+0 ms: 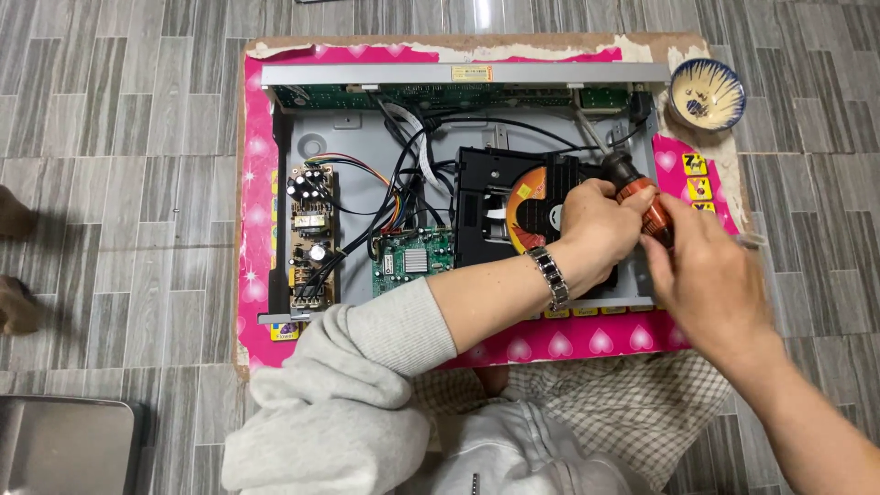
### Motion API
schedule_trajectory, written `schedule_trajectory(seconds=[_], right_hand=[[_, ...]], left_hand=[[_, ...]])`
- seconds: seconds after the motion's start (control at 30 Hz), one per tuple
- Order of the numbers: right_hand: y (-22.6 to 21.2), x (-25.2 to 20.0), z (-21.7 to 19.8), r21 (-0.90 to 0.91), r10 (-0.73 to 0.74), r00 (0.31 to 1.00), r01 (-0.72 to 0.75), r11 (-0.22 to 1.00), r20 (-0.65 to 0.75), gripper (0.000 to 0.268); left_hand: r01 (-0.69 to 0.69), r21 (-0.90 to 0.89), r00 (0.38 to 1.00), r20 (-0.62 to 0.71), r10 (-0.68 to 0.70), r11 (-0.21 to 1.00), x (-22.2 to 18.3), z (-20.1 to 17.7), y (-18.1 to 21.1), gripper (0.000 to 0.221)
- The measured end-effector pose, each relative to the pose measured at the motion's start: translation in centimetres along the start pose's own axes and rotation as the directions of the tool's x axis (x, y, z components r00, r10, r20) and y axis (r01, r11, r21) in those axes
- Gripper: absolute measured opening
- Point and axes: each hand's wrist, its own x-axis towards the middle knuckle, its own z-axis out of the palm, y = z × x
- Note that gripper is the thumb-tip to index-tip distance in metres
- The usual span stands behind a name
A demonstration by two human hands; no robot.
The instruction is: Repair an electronic device by unscrewing components and adjusting internal parts.
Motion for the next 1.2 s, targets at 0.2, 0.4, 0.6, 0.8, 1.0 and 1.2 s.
schedule_trajectory(seconds=[0.2,0.4,0.6,0.8,1.0,1.2], right_hand=[[1.2,0.9,0.4,0.588,0.316,0.861,-0.504,0.632,0.399,0.030],[1.2,0.0,1.7,-0.119,0.016,0.996,-0.006,0.993,0.088,0.073],[1.5,0.5,1.6,0.103,0.018,1.000,-0.020,0.994,0.024,0.052],[0.6,1.3,2.4,0.046,0.094,0.993,-0.097,0.994,0.078,0.053],[1.4,1.4,4.2,-0.245,0.042,0.999,-0.045,0.968,-0.019,0.059],[2.3,1.9,5.2,-0.368,0.005,0.997,-0.031,0.929,-0.072,0.040]], left_hand=[[0.057,-0.049,0.997,0.061,-0.054,0.997,-1.0,-0.3,1.2,0.025],[-0.024,-0.152,1.000,0.012,0.026,0.988,0.4,0.6,-0.4,0.033],[-0.202,0.236,0.968,0.196,0.157,0.951,3.3,-1.7,-0.3,0.039],[-0.665,0.726,0.666,0.470,0.580,0.176,9.8,-8.9,7.5,0.045],[-0.484,0.812,0.559,0.573,0.599,-0.326,17.5,-9.0,7.2,0.030],[-0.633,0.744,0.438,0.571,0.694,-0.213,20.8,-8.9,5.4,0.013]])
